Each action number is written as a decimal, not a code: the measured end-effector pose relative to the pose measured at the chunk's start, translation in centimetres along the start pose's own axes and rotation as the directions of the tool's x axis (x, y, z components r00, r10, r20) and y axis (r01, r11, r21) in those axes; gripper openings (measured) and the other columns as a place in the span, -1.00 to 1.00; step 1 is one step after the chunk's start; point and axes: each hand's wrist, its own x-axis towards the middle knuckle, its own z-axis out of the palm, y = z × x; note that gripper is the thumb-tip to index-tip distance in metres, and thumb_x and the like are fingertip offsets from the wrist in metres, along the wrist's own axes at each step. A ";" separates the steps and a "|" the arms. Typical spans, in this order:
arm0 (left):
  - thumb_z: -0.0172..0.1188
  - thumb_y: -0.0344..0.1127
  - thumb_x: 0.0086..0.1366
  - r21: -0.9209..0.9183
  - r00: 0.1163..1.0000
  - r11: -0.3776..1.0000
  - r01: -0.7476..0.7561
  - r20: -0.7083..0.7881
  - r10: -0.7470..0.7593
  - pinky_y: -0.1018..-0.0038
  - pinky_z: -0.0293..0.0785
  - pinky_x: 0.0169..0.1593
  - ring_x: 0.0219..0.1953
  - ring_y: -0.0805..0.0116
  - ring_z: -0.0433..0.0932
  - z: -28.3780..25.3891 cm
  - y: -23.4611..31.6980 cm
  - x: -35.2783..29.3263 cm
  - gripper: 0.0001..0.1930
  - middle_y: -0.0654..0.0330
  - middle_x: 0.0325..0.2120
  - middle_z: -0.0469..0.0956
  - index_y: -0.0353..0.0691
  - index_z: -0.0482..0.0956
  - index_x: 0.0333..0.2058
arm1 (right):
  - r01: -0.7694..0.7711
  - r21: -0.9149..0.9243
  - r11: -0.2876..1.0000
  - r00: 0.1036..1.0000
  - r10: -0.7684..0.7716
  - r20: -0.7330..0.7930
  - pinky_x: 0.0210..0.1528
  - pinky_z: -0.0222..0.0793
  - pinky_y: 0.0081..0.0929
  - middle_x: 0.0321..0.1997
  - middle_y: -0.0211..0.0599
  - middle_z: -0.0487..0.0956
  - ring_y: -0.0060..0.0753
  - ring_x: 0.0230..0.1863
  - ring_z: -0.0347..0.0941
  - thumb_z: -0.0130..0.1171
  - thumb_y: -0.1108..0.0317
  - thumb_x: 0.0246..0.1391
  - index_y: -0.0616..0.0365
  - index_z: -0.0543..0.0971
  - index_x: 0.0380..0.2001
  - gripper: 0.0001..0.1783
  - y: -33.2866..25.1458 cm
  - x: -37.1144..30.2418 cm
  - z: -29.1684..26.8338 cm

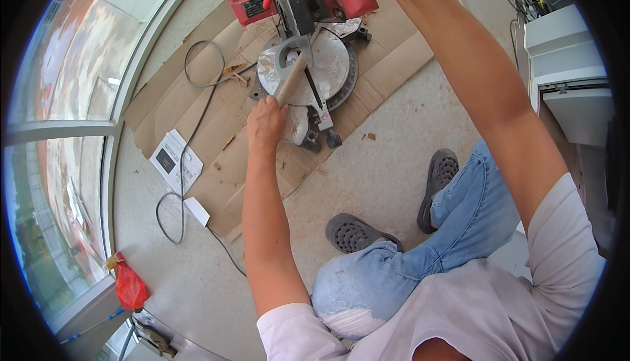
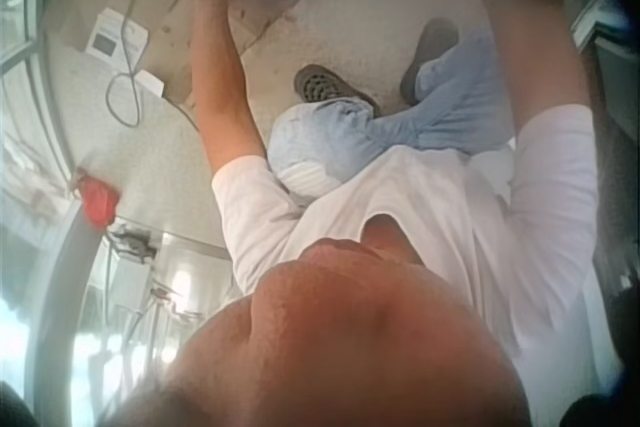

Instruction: The person cuts wooden skirting boards to size using a miter saw, then walks to a wall and fits the pieces along the base. They repeat this process multiple times, cutting and installing several sections of skirting board.

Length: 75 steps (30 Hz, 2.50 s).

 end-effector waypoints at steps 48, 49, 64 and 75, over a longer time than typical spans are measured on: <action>0.26 -0.11 0.27 0.024 1.000 0.999 -0.025 0.011 0.025 0.10 0.53 -0.10 -0.20 -0.10 0.61 -0.4 0.1 0.1 -0.69 -0.10 -0.29 0.62 -0.29 0.53 -0.31 | 0.114 -0.183 0.977 0.953 -0.159 -0.257 -0.21 0.53 -0.23 -0.24 -0.19 0.69 -0.02 -0.32 0.65 0.20 -0.06 0.26 -0.02 0.43 0.04 -0.54 9.6 -16.5 3.5; 0.25 -0.10 0.27 0.031 1.000 0.999 -0.020 0.018 0.020 0.09 0.53 -0.10 -0.20 -0.10 0.61 -0.3 0.1 0.2 -0.68 -0.10 -0.30 0.62 -0.29 0.54 -0.31 | 0.134 -0.192 0.972 0.947 -0.182 -0.265 -0.21 0.53 -0.20 -0.23 -0.17 0.69 0.03 -0.30 0.65 0.21 -0.05 0.25 -0.02 0.43 0.04 -0.54 10.0 -16.8 3.6; 0.25 -0.09 0.28 0.045 0.997 0.998 0.036 0.060 -0.039 0.06 0.52 -0.06 -0.11 -0.11 0.58 -0.7 -1.1 -0.5 -0.67 -0.06 -0.17 0.58 -0.25 0.50 -0.22 | 0.036 -0.286 0.958 0.988 -0.077 -0.134 -0.01 0.52 -0.19 -0.12 -0.05 0.69 -0.02 -0.10 0.65 0.10 0.03 0.19 0.13 0.58 0.01 -0.53 1.9 -4.9 1.1; 0.27 -0.05 0.30 0.217 0.990 0.966 0.141 -0.006 -0.143 0.09 0.54 -0.14 -0.14 -0.02 0.59 -2.3 0.5 -4.2 -0.66 0.01 -0.22 0.56 -0.20 0.54 -0.16 | 0.069 -0.557 0.828 0.995 -0.016 0.099 -0.25 0.55 -0.27 -0.24 -0.10 0.67 -0.22 -0.30 0.64 0.00 0.07 0.33 0.20 0.60 -0.10 -0.59 0.5 8.7 1.1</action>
